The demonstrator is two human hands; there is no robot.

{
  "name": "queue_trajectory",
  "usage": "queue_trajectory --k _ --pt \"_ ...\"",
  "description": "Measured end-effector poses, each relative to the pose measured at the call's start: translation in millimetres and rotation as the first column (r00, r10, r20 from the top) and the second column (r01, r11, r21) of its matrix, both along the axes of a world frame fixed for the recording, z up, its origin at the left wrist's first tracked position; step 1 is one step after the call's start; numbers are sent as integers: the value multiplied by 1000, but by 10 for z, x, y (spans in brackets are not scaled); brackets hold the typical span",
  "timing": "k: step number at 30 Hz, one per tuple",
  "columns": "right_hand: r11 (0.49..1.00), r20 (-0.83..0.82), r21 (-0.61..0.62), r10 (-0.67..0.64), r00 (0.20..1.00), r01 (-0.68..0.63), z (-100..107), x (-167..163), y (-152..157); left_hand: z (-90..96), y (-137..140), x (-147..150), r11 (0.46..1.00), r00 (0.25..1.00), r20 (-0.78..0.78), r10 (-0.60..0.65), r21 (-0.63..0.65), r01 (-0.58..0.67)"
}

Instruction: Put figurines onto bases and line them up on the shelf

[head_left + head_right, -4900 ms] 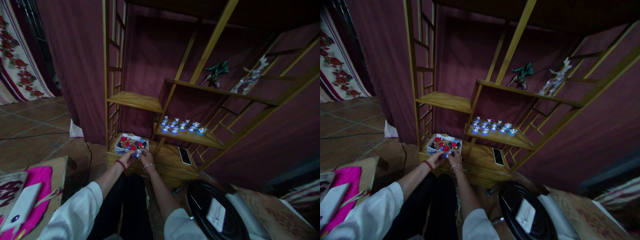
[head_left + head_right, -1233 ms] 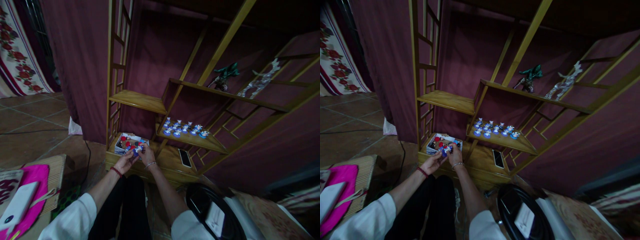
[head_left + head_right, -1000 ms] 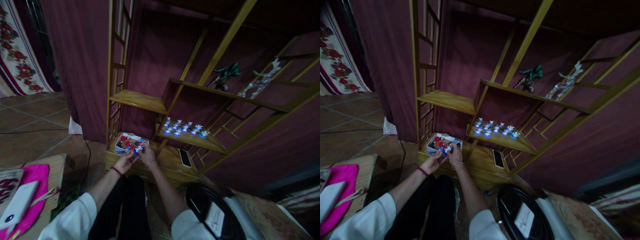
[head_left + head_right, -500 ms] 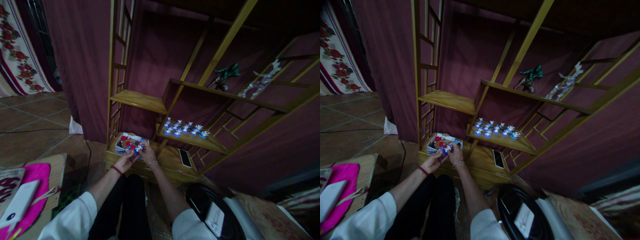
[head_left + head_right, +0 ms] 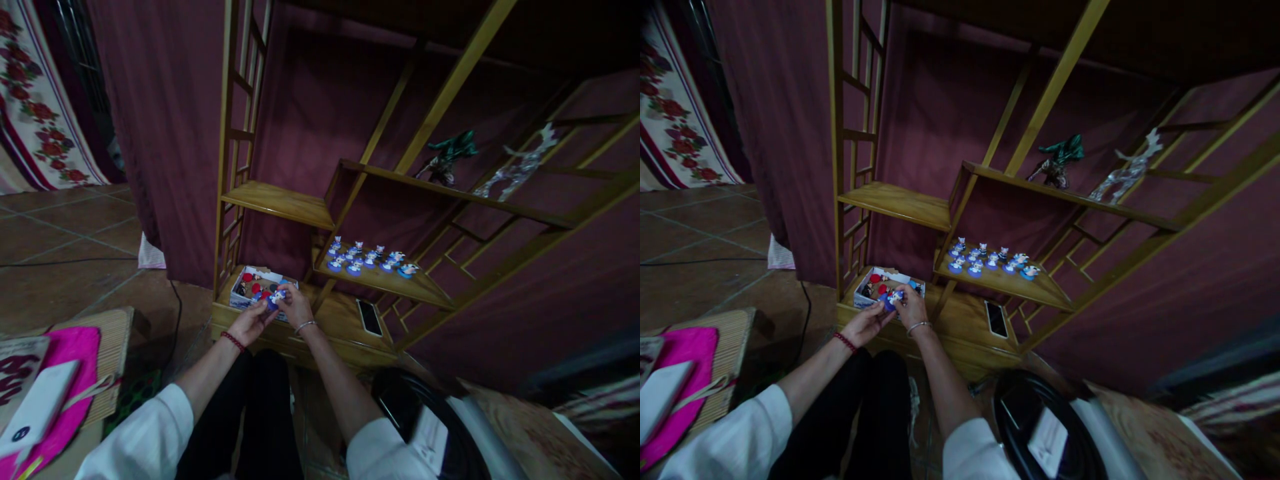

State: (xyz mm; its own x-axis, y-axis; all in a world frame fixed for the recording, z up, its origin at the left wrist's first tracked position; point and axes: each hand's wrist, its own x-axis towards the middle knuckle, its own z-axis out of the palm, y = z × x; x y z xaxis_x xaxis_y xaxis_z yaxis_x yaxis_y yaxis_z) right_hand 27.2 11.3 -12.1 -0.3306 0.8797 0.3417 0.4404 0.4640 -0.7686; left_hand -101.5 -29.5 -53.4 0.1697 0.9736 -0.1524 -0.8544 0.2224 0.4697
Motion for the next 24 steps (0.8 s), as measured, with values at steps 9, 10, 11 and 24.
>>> queue_trajectory --k 9,10,11,24 --pt "999 -21 -30 31 999 -32 17 2 -9 36 -14 -5 1000 1000 -7 4 -23 -4" --pt "999 -19 -24 34 999 -35 22 0 -10 36 -13 -7 1000 1000 -10 4 -22 -4" --pt "999 -14 -16 36 999 -36 28 -1 -11 34 -11 -9 1000 1000 -12 4 -19 -4" --pt "992 217 108 46 975 -71 109 13 -59 -33 -52 2 999 1000 -27 13 30 -13"
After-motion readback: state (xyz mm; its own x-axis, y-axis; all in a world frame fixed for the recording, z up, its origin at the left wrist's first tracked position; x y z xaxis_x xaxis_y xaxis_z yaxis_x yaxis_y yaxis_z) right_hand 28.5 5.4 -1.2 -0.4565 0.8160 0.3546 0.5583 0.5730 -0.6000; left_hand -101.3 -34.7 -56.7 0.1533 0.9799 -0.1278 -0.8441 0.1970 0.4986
